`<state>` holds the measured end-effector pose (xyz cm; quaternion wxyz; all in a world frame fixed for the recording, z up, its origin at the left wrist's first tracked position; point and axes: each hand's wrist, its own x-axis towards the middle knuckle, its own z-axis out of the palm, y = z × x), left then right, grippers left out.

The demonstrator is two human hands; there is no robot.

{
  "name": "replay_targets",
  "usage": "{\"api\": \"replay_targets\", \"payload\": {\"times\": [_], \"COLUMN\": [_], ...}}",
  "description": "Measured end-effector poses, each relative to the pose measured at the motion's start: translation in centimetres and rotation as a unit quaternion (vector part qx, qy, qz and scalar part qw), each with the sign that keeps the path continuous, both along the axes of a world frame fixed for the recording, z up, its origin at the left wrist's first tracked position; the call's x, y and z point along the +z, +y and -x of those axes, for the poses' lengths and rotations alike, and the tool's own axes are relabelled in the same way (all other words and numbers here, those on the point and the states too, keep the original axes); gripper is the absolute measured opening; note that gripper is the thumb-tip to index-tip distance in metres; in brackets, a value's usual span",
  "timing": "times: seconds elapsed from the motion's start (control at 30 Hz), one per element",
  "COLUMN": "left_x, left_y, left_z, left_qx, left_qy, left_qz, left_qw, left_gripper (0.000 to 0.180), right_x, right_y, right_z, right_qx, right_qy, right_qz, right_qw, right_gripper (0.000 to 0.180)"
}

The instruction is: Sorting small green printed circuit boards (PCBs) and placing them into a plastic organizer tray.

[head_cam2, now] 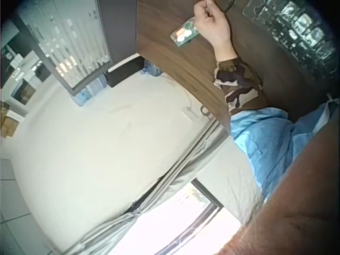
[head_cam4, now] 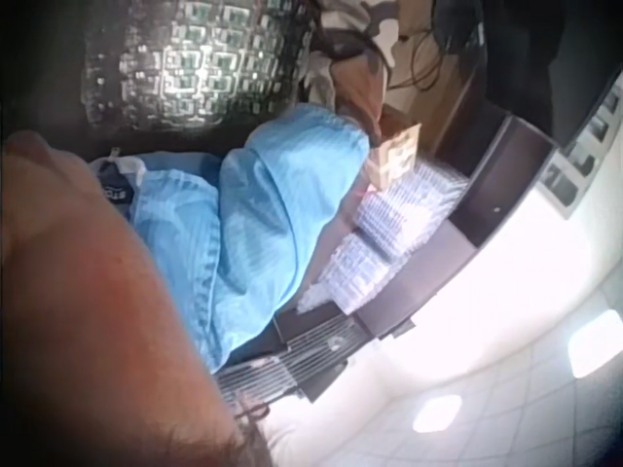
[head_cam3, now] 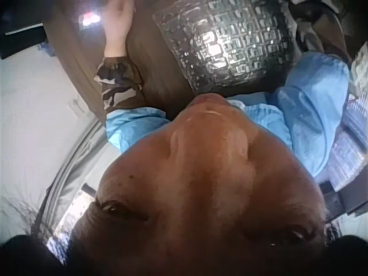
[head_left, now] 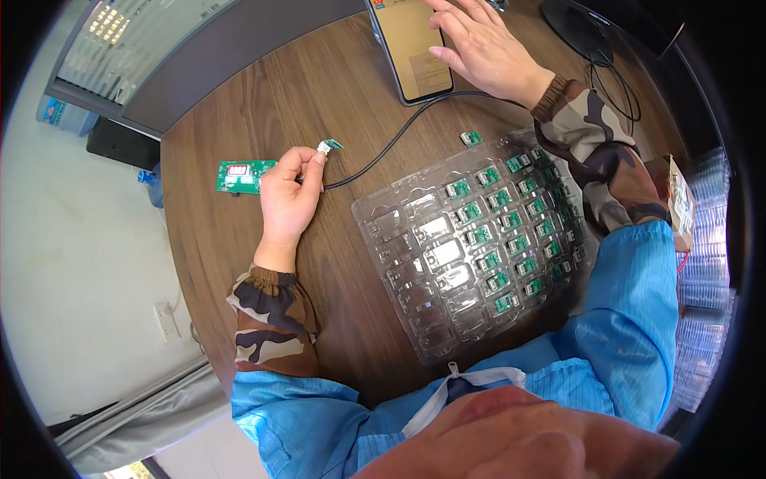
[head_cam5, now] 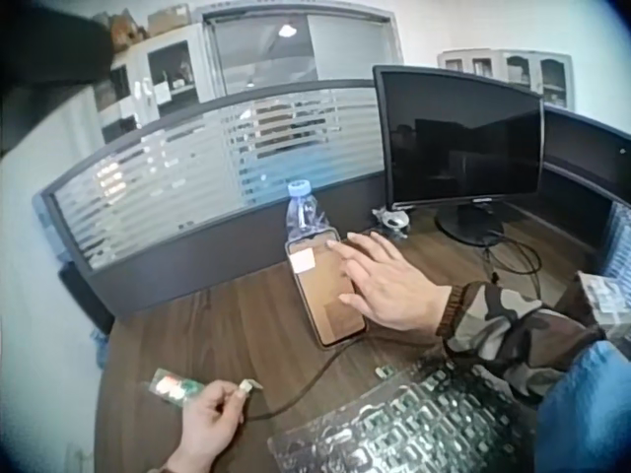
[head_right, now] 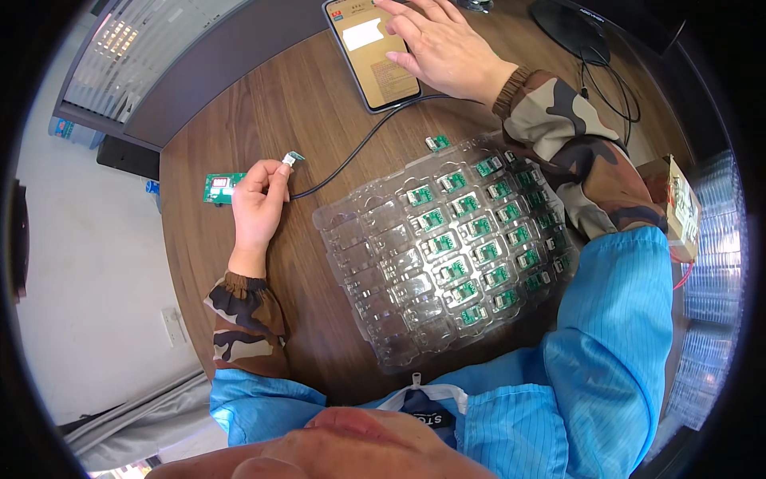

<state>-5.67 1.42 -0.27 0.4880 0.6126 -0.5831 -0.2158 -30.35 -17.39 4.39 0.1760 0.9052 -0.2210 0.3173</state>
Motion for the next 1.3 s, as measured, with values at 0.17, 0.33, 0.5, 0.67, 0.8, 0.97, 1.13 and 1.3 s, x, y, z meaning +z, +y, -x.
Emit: {"api": "replay_targets", "payload": {"times": [0.17,0.33,0.5,0.67,0.8,0.97,1.13,1.3], "left_x": [0.2,-0.6,0.4,0.0,-0.2,0.1,-0.2,0.4], "left_y": [0.2,-0.7,0.2,-0.4,-0.6,-1.6,-1.2,-0.5], "left_z": [0.0,0.0,-0.1,0.2,-0.4,-0.9,-0.1,-0.6], "left_qx": [0.003,0.003,0.012,-0.006,-0.004,-0.006,-0.027,-0.008], "left_qy": [-0.011,-0.020,-0.006,-0.006,-0.007,-0.027,-0.031,-0.048], "left_qz": [-0.009,-0.018,-0.015,-0.007,-0.012,0.004,-0.007,0.008], "left_qw": [1.000,1.000,1.000,1.000,1.000,1.000,0.999,0.999], "left_gripper": [0.008,0.008,0.009,0.009,0.009,0.011,0.010,0.013], "right_x": [3.2,2.2,4.3,1.9,1.1,2.1,2.6,4.0], "right_y": [2.5,1.7,5.2,4.9,4.8,5.0,6.1,8.6], "right_z": [0.9,2.8,2.6,2.0,0.6,1.4,3.0,6.1], "right_qx": [-0.033,-0.048,-0.085,-0.094,-0.095,-0.056,-0.038,0.165], "right_qy": [0.063,0.016,0.142,0.237,0.285,0.214,0.116,-0.063], "right_qz": [0.006,-0.149,-0.350,-0.410,-0.424,-0.356,-0.315,-0.396], "right_qw": [0.997,0.988,0.922,0.876,0.854,0.908,0.941,0.901], "right_gripper": [0.032,0.023,0.015,0.012,0.010,0.011,0.010,0.014]}}
